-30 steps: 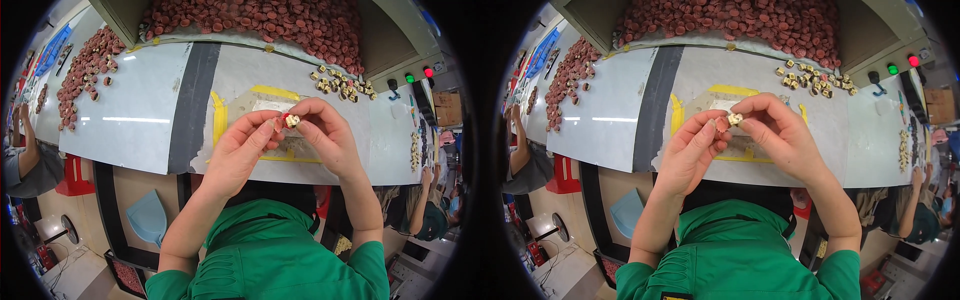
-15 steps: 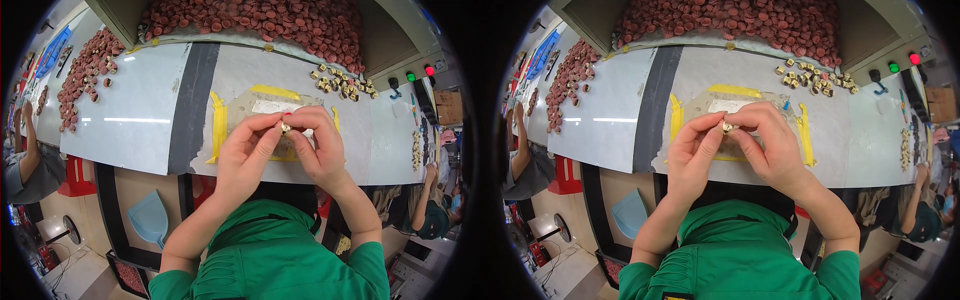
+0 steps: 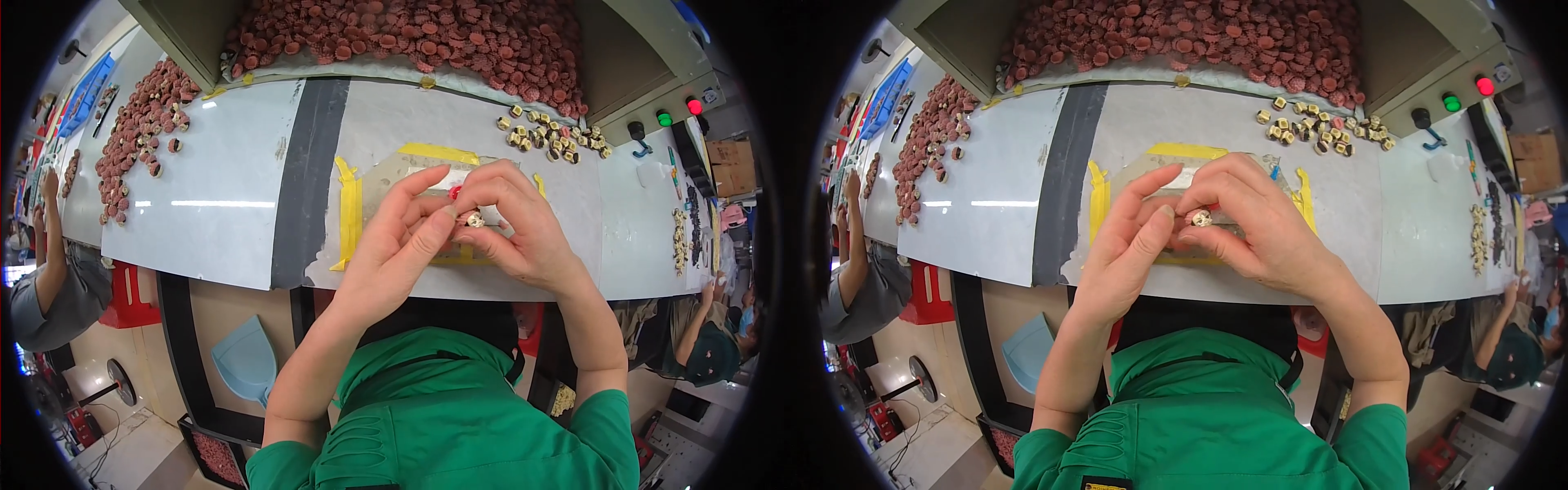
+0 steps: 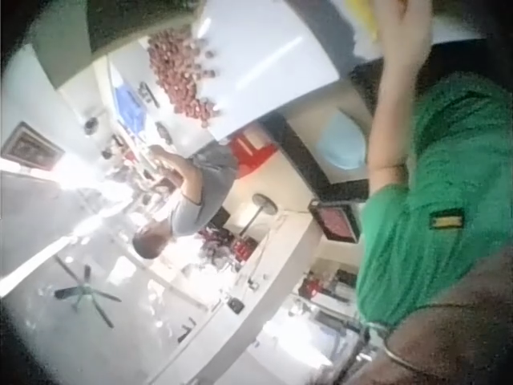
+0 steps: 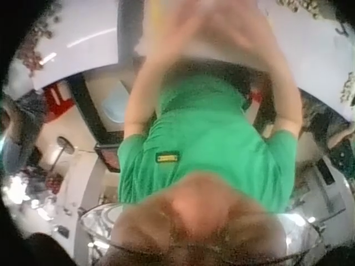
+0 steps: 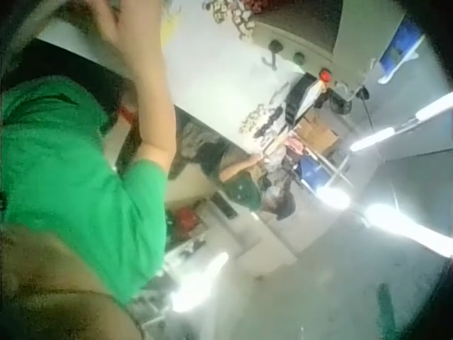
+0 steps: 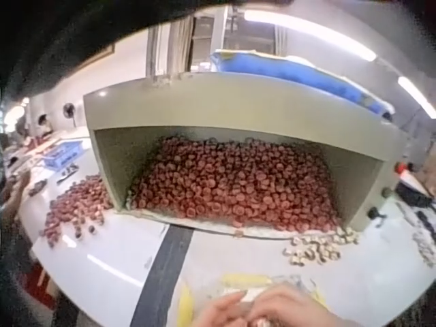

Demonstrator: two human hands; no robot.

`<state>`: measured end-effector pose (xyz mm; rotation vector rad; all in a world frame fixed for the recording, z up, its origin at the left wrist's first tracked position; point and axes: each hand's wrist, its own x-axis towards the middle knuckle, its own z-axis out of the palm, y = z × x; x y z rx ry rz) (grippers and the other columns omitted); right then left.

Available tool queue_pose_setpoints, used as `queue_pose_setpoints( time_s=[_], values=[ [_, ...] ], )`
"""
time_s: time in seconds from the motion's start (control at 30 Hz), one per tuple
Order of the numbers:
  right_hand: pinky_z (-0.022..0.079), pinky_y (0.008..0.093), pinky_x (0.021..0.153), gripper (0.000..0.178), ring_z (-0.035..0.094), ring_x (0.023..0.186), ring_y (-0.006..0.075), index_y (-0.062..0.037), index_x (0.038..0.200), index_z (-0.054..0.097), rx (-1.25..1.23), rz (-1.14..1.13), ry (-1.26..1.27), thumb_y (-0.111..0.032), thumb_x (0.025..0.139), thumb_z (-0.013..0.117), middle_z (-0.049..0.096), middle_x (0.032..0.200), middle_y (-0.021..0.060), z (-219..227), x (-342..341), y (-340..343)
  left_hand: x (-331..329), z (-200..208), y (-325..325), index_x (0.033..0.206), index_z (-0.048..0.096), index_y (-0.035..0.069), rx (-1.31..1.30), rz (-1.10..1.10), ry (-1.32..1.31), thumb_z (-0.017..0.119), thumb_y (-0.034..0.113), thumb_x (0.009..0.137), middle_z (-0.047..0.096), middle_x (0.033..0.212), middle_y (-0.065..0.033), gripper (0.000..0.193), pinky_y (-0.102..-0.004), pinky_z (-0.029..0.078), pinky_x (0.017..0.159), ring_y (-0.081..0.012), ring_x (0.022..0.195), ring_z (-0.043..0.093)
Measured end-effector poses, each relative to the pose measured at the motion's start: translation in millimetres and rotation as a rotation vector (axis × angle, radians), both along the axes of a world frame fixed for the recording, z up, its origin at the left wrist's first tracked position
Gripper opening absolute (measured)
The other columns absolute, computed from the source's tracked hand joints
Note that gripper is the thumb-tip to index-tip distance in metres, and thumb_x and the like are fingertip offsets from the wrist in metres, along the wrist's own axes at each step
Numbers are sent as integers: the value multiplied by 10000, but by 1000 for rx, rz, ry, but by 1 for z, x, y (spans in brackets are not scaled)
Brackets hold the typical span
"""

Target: The person assembles small components by hand, placing gold components into circular red bases at a factory workbench.

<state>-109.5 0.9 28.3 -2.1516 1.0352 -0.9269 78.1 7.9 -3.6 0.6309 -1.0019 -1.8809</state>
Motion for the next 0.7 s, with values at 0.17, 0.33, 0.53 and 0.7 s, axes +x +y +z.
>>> queue_pose_setpoints(
  time_s=[0.17,0.33,0.53,0.7],
  values=[
    [454,359,766,218,542,862,266,-66,919,588,-193,33,164,-112,753,721,559,959,77,9,-3,0,-6,16,-7,1380,319,10,-116,-136,-240,540,111,952,558,1101,-81,492,-278,462,860,-114,992,547],
    [460,347,796,261,562,880,271,-58,1020,593,-77,28,169,-98,785,701,570,997,86,18,-7,9,-10,4,-4,1379,326,25,136,-191,11,512,166,972,561,1110,-79,470,-276,438,860,-115,992,536],
    [470,314,824,248,579,927,190,-28,1117,577,312,5,-158,-89,878,608,574,1029,89,6,-18,18,-11,0,0,1403,303,39,179,-207,142,490,270,994,568,1155,-97,505,-288,431,868,-142,1010,545],
    [466,295,827,204,577,917,164,-12,1095,573,408,-9,-246,-69,899,565,566,1037,81,1,-16,18,-13,0,0,1404,302,37,145,-202,93,486,256,996,580,1133,-102,498,-296,442,872,-144,983,558]
  ],
)
